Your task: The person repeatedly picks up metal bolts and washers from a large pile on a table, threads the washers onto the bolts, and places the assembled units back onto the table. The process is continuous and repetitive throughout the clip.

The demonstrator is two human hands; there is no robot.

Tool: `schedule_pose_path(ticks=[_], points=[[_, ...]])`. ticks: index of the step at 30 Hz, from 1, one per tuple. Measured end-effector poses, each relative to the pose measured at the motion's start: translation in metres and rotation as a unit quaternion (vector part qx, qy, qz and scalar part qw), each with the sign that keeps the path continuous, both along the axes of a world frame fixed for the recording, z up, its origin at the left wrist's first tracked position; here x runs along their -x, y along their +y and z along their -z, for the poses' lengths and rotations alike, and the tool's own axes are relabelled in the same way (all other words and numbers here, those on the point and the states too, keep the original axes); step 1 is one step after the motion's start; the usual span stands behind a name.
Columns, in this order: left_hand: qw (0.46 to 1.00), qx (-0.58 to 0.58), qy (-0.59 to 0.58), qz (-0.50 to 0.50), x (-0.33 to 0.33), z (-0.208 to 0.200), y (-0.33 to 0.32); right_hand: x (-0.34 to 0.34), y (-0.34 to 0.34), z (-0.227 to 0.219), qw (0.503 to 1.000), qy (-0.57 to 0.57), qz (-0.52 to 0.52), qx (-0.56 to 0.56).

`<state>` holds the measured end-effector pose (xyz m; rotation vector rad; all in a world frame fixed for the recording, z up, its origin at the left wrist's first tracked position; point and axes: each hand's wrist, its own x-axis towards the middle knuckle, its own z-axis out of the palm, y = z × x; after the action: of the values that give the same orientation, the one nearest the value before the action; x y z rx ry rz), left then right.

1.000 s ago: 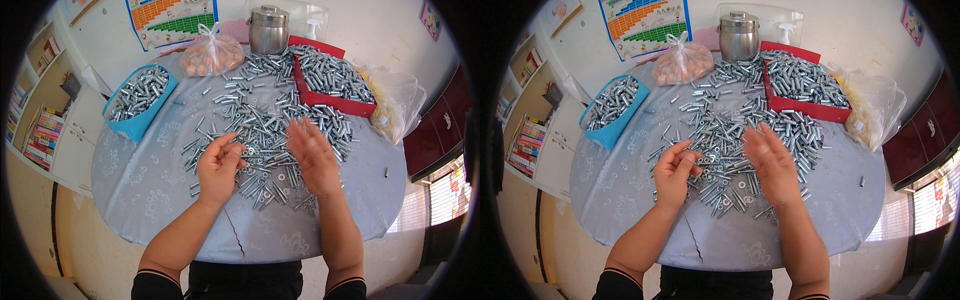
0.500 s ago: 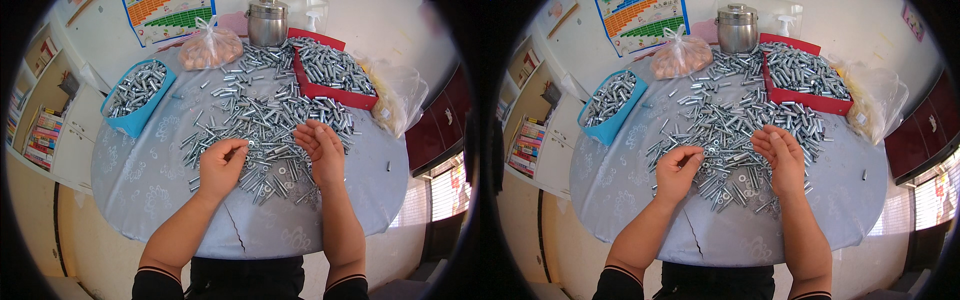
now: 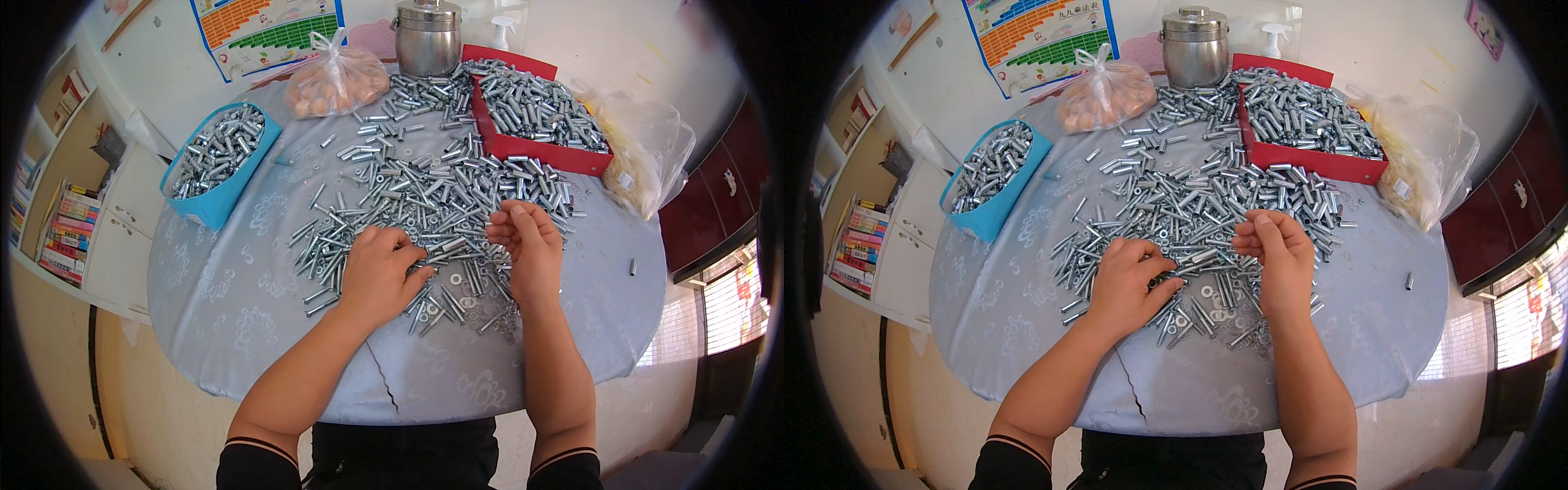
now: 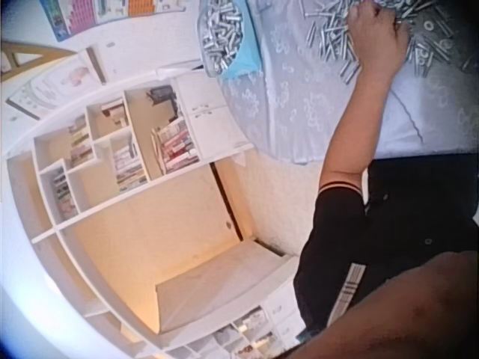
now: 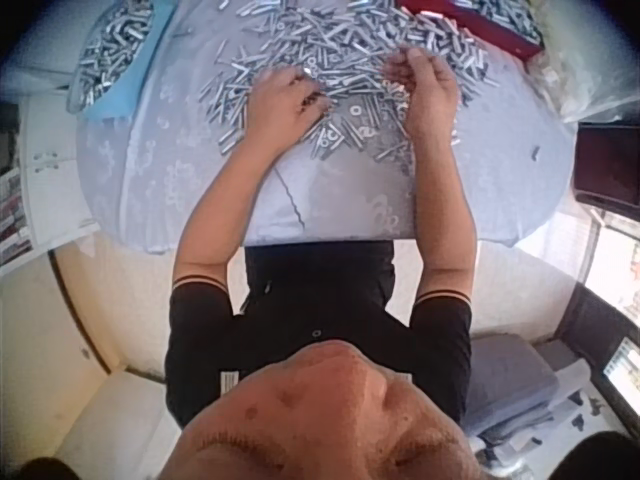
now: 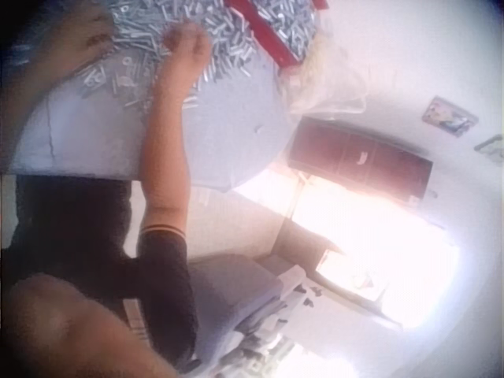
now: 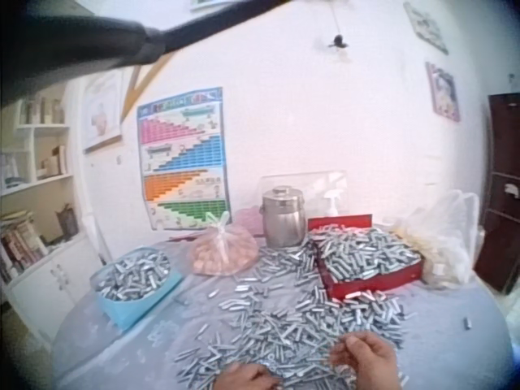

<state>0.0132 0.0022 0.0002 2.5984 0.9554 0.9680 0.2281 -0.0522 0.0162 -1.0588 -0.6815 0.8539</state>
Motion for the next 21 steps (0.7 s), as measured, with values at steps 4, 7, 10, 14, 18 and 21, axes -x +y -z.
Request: schedule_pose_path(ticks=[4, 7, 10, 14, 18, 21], points=[[1.0, -0.011, 0.008, 0.009, -0.004, 0.002, 0.002, -0.001, 0.001, -0.001, 1.0, 0.004, 0.004, 0.018], [1.0, -0.004, 0.003, 0.01, -0.006, 0.006, 0.002, 0.001, 0.001, -0.001, 1.0, -0.005, 0.009, 0.024], [1.0, 0.0, -0.02, -0.001, -0.005, 0.004, 0.001, 0.001, 0.001, 0.0, 0.997, -0.058, 0.008, 0.044], [0.997, 0.026, -0.067, -0.008, 0.005, 0.005, 0.004, 0.002, -0.001, 0.008, 0.93, -0.362, 0.02, 0.057], [0.897, 0.337, -0.281, -0.046, 0.012, 0.004, 0.001, 0.008, -0.003, 0.008, 0.843, -0.536, -0.006, 0.047], [0.855, 0.368, -0.364, -0.032, 0.014, 0.007, 0.004, 0.011, -0.006, 0.006, 0.802, -0.594, -0.038, 0.055]])
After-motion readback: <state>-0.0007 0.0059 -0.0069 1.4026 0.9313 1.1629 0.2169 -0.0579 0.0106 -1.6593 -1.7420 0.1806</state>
